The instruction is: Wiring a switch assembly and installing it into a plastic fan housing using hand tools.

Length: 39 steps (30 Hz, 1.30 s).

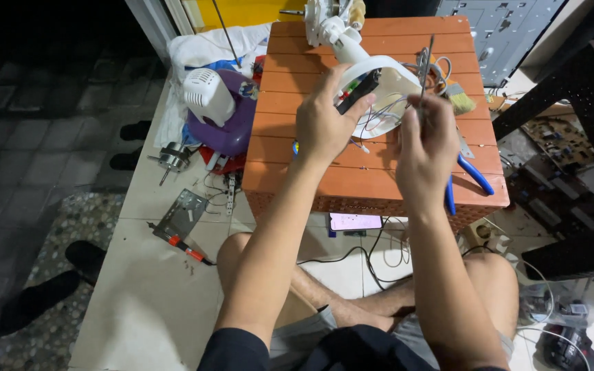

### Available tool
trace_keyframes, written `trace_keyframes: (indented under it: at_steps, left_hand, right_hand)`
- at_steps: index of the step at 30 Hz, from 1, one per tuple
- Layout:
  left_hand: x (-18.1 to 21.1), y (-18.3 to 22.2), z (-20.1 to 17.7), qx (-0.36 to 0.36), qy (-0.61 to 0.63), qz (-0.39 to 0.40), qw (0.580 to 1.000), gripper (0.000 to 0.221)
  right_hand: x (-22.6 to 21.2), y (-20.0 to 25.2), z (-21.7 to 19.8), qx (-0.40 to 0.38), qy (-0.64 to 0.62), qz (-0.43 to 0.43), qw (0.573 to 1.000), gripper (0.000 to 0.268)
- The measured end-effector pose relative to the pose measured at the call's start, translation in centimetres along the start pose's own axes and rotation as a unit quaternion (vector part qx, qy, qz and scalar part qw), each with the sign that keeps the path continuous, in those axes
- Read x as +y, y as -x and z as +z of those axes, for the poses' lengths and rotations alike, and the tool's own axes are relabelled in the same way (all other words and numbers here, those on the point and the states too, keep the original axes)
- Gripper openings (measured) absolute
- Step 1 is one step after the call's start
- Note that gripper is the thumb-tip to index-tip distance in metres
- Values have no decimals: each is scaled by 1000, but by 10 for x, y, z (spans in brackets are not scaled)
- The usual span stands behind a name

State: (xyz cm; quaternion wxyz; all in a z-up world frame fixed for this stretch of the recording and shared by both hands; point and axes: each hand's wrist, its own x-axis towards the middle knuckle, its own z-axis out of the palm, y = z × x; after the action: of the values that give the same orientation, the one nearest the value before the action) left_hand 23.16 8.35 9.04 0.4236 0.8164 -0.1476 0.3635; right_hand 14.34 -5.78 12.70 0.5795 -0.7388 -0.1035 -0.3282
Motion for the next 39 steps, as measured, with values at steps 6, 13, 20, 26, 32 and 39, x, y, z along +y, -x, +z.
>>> trace_keyframes:
  at_steps: [6, 13, 20, 26, 32, 39]
  left_hand:
    - [10, -2, -3, -1, 26, -64, 998, 52]
    - [14, -6, -10, -26, 29, -73, 997, 50]
    - [13, -8, -9, -14, 35, -60, 997, 49]
    - [16, -7, -13, -20, 35, -61, 997, 48]
    - [16, -7, -13, -21, 35, -65, 997, 47]
    - [11, -8, -10, -42, 41, -70, 996, 51]
  right_hand:
    - [25, 34, -7, 25, 136, -95, 986, 24]
    - [12, 33, -1, 31, 153, -78, 985, 20]
    - [10, 25, 1, 32, 162, -88, 982, 18]
    - [18, 27, 2, 43, 182, -116, 975, 19]
    - [22, 26, 3, 51, 192, -133, 971, 19]
    - [8, 22, -2, 41, 238, -119, 963, 15]
